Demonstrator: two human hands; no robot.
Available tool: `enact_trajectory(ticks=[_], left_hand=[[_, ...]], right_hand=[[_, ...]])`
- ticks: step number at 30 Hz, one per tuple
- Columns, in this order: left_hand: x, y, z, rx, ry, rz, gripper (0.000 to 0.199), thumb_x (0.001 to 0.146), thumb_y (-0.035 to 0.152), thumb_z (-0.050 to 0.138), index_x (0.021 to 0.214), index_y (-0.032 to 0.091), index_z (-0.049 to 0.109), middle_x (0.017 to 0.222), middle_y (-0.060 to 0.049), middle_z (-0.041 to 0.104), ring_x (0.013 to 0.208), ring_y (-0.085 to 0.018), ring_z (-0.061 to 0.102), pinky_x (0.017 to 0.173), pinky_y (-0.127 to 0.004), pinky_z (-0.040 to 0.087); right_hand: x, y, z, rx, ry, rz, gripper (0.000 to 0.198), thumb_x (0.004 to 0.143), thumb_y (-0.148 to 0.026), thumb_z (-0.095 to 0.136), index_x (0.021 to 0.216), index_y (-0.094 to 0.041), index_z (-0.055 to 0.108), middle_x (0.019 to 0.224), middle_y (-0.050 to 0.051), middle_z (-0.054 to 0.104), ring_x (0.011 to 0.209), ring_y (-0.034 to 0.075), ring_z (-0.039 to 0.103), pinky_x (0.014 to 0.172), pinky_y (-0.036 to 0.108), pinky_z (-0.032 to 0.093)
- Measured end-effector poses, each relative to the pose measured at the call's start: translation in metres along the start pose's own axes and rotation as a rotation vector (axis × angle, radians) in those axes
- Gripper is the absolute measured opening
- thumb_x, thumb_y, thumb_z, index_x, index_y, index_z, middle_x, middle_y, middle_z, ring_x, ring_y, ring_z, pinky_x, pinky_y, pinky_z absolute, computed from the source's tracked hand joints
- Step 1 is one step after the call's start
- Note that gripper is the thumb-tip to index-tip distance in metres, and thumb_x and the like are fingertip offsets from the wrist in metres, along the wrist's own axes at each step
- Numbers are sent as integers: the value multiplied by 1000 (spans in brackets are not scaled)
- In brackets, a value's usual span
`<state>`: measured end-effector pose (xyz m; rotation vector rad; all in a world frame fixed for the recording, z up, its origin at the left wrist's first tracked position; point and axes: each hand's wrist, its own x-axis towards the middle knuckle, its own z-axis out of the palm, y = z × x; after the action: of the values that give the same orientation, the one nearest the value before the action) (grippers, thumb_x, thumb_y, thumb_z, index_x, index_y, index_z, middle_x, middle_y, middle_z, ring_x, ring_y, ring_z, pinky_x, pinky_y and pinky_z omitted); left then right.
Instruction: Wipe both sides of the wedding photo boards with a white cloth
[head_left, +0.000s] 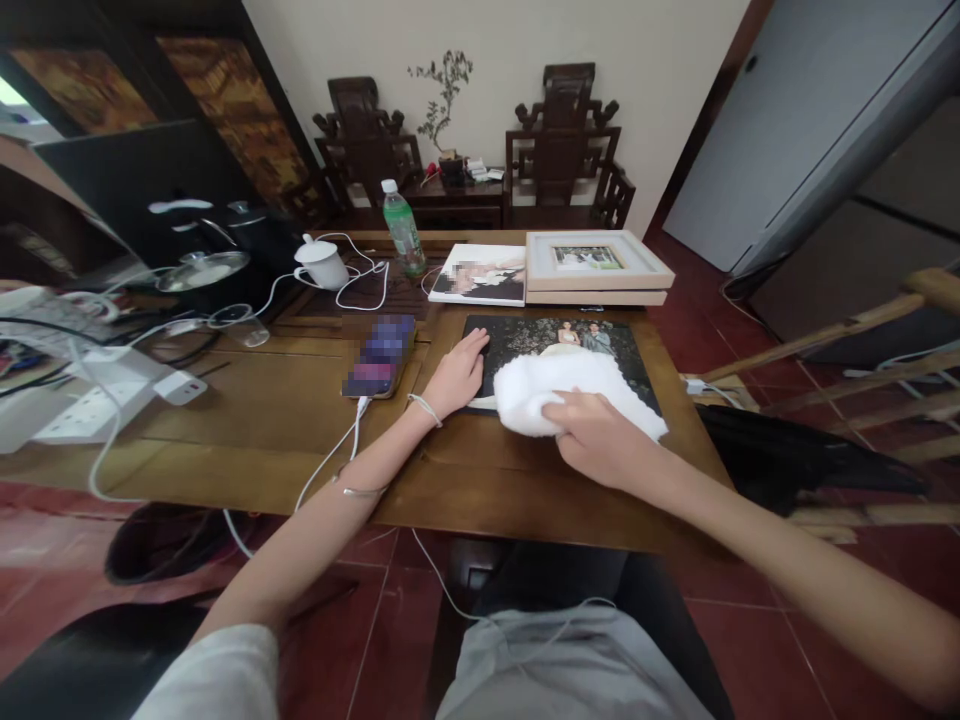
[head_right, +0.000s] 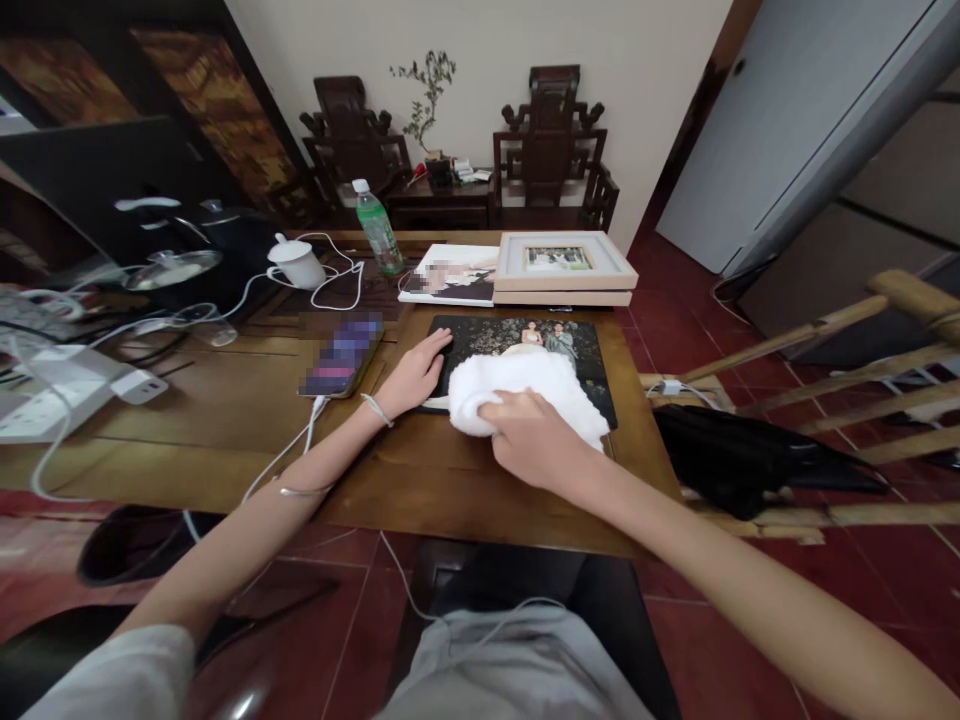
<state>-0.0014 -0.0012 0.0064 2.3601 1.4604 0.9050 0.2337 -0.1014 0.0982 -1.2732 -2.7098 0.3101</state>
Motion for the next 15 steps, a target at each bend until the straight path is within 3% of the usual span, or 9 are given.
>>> enact_trajectory(ticks=[3,9,12,15], left_hand=[[0,-1,2,-17,9,3,46,94,16,36,135,8,55,149,-15,50,144,-25,41,123,-45,30],[1,-1,0,-100,131,29,45,100,28,34,136,11,55,147,-14,52,140,-24,46,121,-46,31],[1,1,-5,-179,262,28,52,104,40,26,138,13,54,148,-14,52,140,-23,46,121,-44,31],[1,1,-8,-225,351,-24,61,104,52,19,140,15,52,149,-12,51,140,-22,46,120,-41,32]], right_hand=[[34,19,-5,-19,40,52,26,71,-2,42,77,-17,62,86,10,67,75,21,57,68,31,35],[107,31,-3,-100,139,153,32,79,-3,42,95,-13,67,100,17,70,88,27,62,73,33,36],[118,18,8,-74,145,34,35,79,-3,42,101,-14,68,108,17,70,96,28,62,80,35,38],[106,1,20,-54,120,-126,35,78,-3,42,98,-14,68,110,17,69,103,29,61,90,40,37]])
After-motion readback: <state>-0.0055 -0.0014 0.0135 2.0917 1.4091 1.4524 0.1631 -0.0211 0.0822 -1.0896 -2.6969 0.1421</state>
